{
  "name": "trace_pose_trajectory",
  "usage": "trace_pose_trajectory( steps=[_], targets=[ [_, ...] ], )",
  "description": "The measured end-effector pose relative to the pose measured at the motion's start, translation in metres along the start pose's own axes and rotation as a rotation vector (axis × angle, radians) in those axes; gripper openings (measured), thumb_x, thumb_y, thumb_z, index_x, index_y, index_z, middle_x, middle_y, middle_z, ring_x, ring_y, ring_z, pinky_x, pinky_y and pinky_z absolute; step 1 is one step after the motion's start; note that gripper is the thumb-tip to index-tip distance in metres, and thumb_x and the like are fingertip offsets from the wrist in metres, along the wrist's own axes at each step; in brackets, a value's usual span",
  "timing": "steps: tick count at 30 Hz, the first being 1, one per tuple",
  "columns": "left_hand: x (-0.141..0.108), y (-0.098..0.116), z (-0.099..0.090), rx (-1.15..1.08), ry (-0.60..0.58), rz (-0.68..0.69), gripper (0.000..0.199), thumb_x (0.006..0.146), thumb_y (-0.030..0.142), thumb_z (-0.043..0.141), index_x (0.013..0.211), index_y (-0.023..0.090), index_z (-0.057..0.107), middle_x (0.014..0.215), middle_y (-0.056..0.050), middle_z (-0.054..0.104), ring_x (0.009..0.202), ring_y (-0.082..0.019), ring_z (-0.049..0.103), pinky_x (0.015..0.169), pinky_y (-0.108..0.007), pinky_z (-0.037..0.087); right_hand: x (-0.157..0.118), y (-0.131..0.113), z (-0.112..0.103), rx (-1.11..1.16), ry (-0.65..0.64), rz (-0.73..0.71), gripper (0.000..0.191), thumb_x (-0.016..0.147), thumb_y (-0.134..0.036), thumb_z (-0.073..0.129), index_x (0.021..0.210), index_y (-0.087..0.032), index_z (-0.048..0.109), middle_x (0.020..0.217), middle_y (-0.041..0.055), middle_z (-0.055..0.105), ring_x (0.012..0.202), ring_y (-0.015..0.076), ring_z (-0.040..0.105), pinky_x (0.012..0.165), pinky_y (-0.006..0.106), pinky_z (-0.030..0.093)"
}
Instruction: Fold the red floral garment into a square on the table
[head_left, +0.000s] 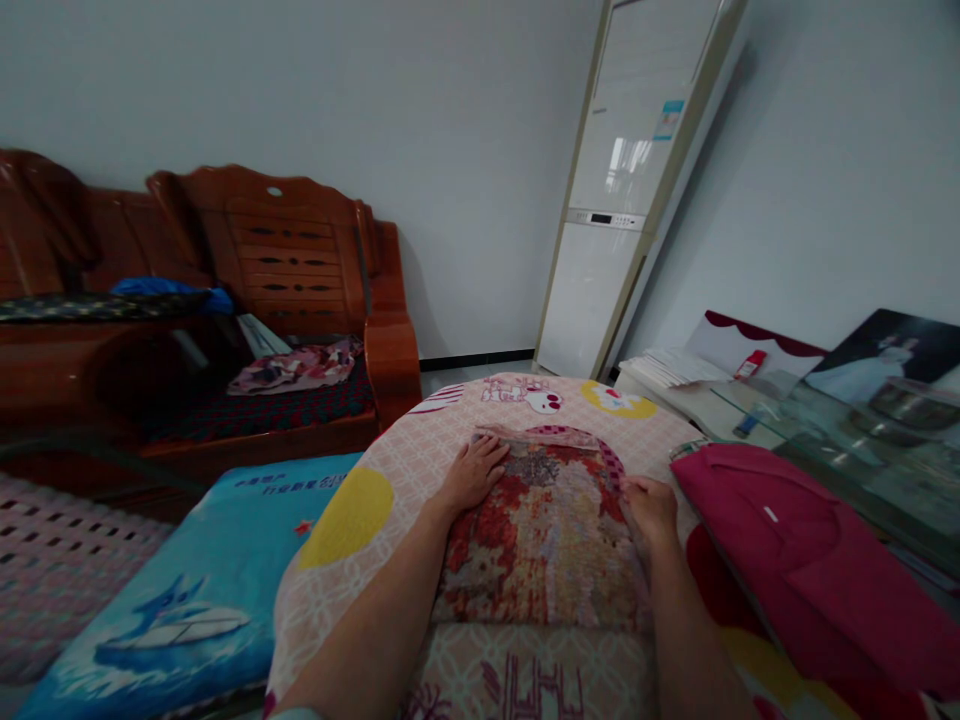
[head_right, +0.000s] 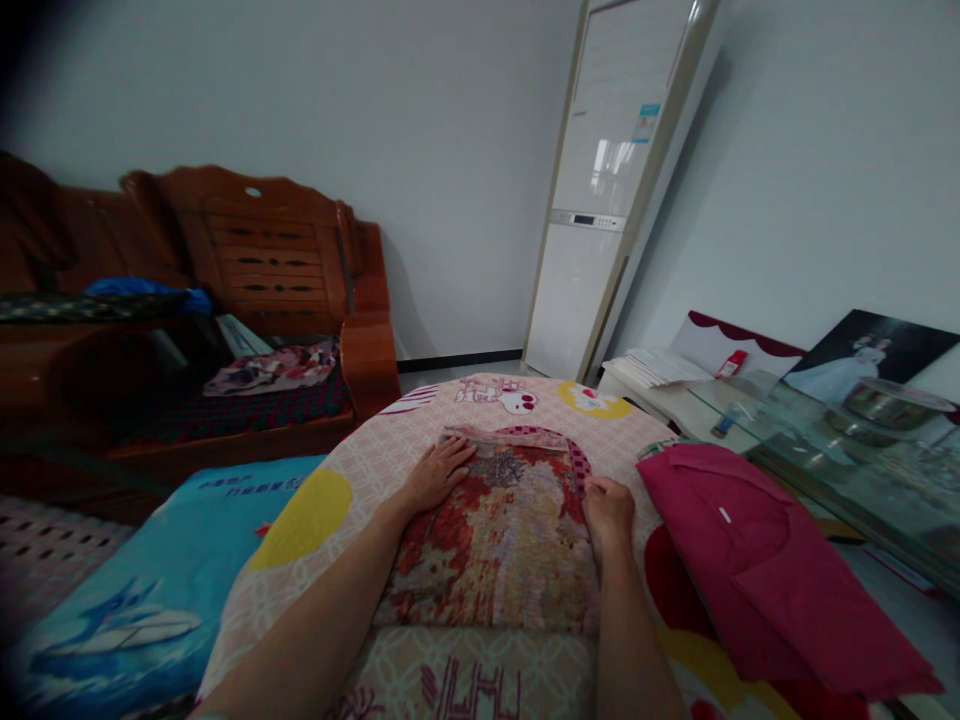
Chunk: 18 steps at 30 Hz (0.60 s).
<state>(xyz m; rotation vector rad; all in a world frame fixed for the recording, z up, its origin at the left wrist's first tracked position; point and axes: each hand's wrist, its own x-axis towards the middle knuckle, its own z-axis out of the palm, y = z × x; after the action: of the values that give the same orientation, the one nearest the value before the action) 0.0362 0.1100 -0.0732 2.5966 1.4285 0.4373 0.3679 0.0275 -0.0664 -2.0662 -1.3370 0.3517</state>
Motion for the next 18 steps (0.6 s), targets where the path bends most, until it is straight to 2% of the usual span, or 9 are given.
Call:
trace_pose_trajectory(
  steps=[3, 6, 10, 14, 18],
  targets=[
    [0.002, 0.0, 0.0, -0.01, -0.006, -0.001, 0.05, 0.099, 0.036, 0.039, 0.148, 0.026, 0.041, 0.156, -0.009, 0.038, 0.146, -0.025, 0.029, 0.118, -0.051, 0.023, -0.001, -0.002, -0.007, -0.058, -0.082, -0.029, 0.033, 0.086, -0.031, 0.047, 0.09, -0.017, 0.077, 0.087, 0.0096, 0.077, 0.081, 0.0226, 0.069, 0.069, 0.027, 0.049],
    [0.002, 0.002, -0.002, -0.014, -0.019, 0.0, 0.051, 0.099, 0.036, 0.039, 0.148, 0.025, 0.041, 0.156, -0.01, 0.037, 0.146, -0.025, 0.029, 0.119, -0.05, 0.022, -0.005, -0.015, -0.006, -0.174, -0.115, -0.067, 0.03, 0.086, -0.038, 0.053, 0.086, -0.02, 0.077, 0.088, 0.0096, 0.076, 0.082, 0.0222, 0.068, 0.066, 0.027, 0.045],
    [0.001, 0.003, -0.005, -0.014, -0.02, 0.004, 0.051, 0.098, 0.035, 0.04, 0.148, 0.024, 0.042, 0.156, -0.011, 0.038, 0.146, -0.025, 0.029, 0.119, -0.049, 0.022, -0.01, -0.029, -0.001, -0.317, -0.081, -0.025, 0.024, 0.087, -0.036, 0.056, 0.084, -0.023, 0.076, 0.091, 0.0101, 0.076, 0.084, 0.0225, 0.068, 0.064, 0.028, 0.041],
    [0.002, 0.001, -0.003, -0.037, 0.004, 0.003, 0.05, 0.098, 0.035, 0.041, 0.146, 0.024, 0.044, 0.155, -0.01, 0.039, 0.145, -0.026, 0.031, 0.119, -0.051, 0.023, -0.015, -0.035, 0.001, -0.387, -0.044, 0.024, 0.029, 0.09, -0.038, 0.052, 0.083, -0.022, 0.075, 0.09, 0.0116, 0.075, 0.084, 0.0227, 0.068, 0.063, 0.029, 0.04],
    [0.008, -0.003, 0.001, -0.113, 0.07, -0.016, 0.049, 0.095, 0.033, 0.046, 0.143, 0.022, 0.049, 0.151, -0.01, 0.045, 0.142, -0.026, 0.037, 0.118, -0.05, 0.027, -0.017, -0.039, 0.001, -0.426, 0.002, 0.03, 0.027, 0.089, -0.037, 0.054, 0.088, -0.021, 0.075, 0.091, 0.0115, 0.074, 0.085, 0.024, 0.068, 0.066, 0.03, 0.043]
  ],
)
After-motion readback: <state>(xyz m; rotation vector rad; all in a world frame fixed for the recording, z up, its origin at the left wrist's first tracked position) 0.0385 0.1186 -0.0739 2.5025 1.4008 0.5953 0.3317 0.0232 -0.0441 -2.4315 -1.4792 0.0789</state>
